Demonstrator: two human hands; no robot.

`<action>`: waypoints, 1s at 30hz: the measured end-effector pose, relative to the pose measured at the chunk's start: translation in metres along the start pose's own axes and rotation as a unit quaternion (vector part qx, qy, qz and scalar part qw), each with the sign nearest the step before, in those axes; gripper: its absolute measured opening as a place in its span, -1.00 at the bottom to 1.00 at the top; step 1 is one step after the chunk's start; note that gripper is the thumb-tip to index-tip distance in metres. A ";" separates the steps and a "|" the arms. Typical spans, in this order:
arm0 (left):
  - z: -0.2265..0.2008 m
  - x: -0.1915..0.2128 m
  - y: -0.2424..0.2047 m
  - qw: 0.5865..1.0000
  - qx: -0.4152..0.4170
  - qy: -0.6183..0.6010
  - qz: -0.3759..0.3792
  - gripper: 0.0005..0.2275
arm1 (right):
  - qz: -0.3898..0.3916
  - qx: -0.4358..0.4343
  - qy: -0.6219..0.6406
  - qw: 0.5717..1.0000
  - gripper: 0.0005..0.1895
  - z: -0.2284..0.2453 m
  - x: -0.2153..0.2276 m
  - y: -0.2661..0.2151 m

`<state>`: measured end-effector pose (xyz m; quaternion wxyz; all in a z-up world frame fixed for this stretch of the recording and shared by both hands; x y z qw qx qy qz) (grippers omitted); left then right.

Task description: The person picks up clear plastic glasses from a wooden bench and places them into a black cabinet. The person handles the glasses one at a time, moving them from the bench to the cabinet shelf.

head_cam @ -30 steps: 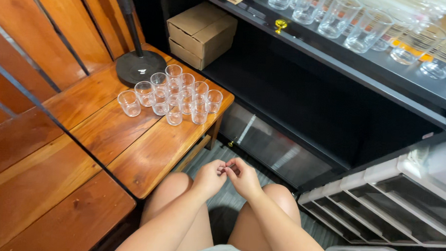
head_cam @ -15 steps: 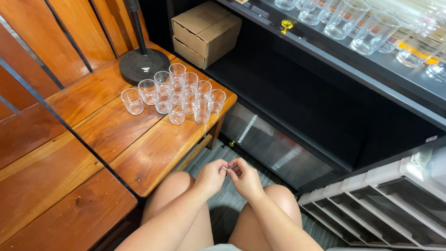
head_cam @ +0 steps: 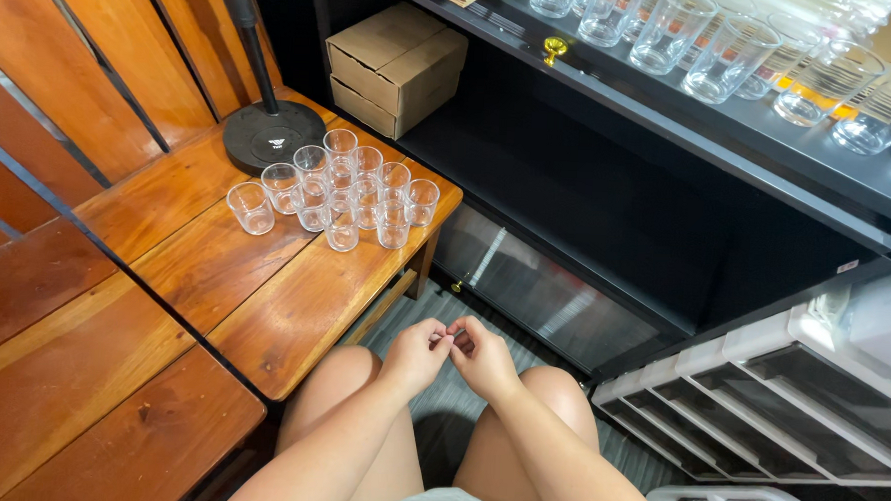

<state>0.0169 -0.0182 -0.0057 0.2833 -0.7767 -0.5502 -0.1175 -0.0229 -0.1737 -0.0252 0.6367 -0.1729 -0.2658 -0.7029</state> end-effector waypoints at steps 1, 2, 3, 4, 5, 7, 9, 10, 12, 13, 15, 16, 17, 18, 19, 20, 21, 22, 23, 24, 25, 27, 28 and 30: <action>0.001 -0.001 0.001 1.000 0.000 0.001 0.000 -0.81 | 0.000 0.000 0.001 1.000 -0.73 -0.001 0.000 0.000; 0.002 -0.002 0.002 1.000 -0.001 0.001 -0.001 -0.82 | 0.001 0.001 -0.001 1.000 -0.73 -0.001 0.000 0.000; 0.003 -0.002 0.003 1.000 -0.003 0.000 -0.003 -0.82 | 0.002 0.003 -0.003 1.000 -0.73 -0.002 0.000 0.000; 0.003 -0.003 0.003 1.000 -0.002 0.000 -0.004 -0.82 | 0.002 0.003 -0.002 1.000 -0.73 -0.001 0.000 0.000; 0.004 -0.003 0.003 1.000 0.002 0.002 -0.006 -0.82 | 0.001 0.002 -0.001 1.000 -0.74 0.000 0.000 0.000; 0.004 -0.002 0.003 1.000 0.007 0.003 -0.008 -0.81 | 0.001 0.001 0.000 1.000 -0.74 -0.001 0.000 0.001; 0.003 -0.002 0.003 1.000 0.002 0.003 -0.010 -0.82 | 0.000 0.003 -0.001 1.000 -0.74 -0.004 -0.002 0.002; 0.003 -0.002 0.003 1.000 0.003 0.002 -0.010 -0.82 | 0.001 0.003 -0.001 1.000 -0.74 -0.004 -0.002 0.002; 0.003 -0.001 0.003 1.000 -0.006 -0.005 -0.006 -0.82 | 0.002 0.003 0.001 1.000 -0.74 -0.003 -0.001 0.001; 0.004 -0.001 0.003 1.000 -0.005 -0.005 -0.006 -0.82 | 0.002 0.003 0.001 1.000 -0.74 -0.003 -0.002 0.001; 0.004 -0.001 0.003 1.000 -0.005 -0.011 -0.005 -0.82 | 0.001 0.004 -0.006 1.000 -0.74 -0.003 -0.002 0.001; 0.005 -0.002 0.004 1.000 -0.005 -0.011 -0.005 -0.82 | 0.001 0.003 -0.006 1.000 -0.74 -0.001 -0.001 0.000; 0.006 -0.002 0.004 1.000 -0.007 -0.009 -0.006 -0.82 | 0.001 0.003 -0.004 1.000 -0.75 0.001 0.000 0.000; 0.007 -0.003 0.005 1.000 -0.009 -0.008 -0.008 -0.82 | 0.000 0.003 -0.003 1.000 -0.75 0.003 0.001 0.000; 0.006 -0.002 0.004 1.000 -0.009 -0.008 -0.007 -0.82 | 0.000 0.003 -0.003 1.000 -0.75 0.002 0.000 -0.001; 0.005 -0.001 0.003 1.000 -0.009 -0.009 -0.006 -0.81 | -0.005 0.003 -0.003 1.000 -0.75 0.001 -0.001 -0.001; 0.004 0.000 0.002 1.000 -0.009 -0.009 -0.005 -0.81 | -0.009 0.003 -0.003 1.000 -0.75 0.000 -0.002 -0.001; 0.004 -0.001 0.003 1.000 -0.008 -0.009 -0.005 -0.81 | -0.009 0.003 -0.002 1.000 -0.75 0.001 -0.002 -0.001; 0.005 -0.002 0.004 1.000 -0.012 -0.011 -0.011 -0.81 | -0.015 0.008 0.006 1.000 -0.75 0.001 -0.002 -0.002; 0.006 -0.002 0.005 1.000 -0.017 -0.014 -0.016 -0.81 | -0.021 0.014 0.014 1.000 -0.75 0.002 -0.002 -0.003; 0.006 -0.002 0.004 1.000 -0.016 -0.014 -0.015 -0.81 | -0.021 0.012 0.014 1.000 -0.75 0.004 -0.002 -0.001; 0.005 0.000 0.004 0.998 -0.040 -0.020 -0.046 -0.82 | -0.041 0.027 0.014 0.999 -0.76 0.009 -0.002 0.002; 0.004 0.002 0.001 0.998 -0.039 -0.020 -0.045 -0.82 | -0.041 0.025 0.014 0.999 -0.76 0.015 -0.002 0.004; 0.001 0.009 -0.002 0.995 -0.042 -0.042 -0.082 -0.82 | -0.056 0.036 0.028 0.997 -0.78 0.027 0.000 0.010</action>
Point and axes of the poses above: each hand's wrist, its own y-axis towards the middle knuckle, its own x-axis out of the back of the hand, z = x × y, the point moved 1 cm from there along y, towards the middle knuckle, and after that the axes turned 13 degrees about x, right-handed, at the moved point
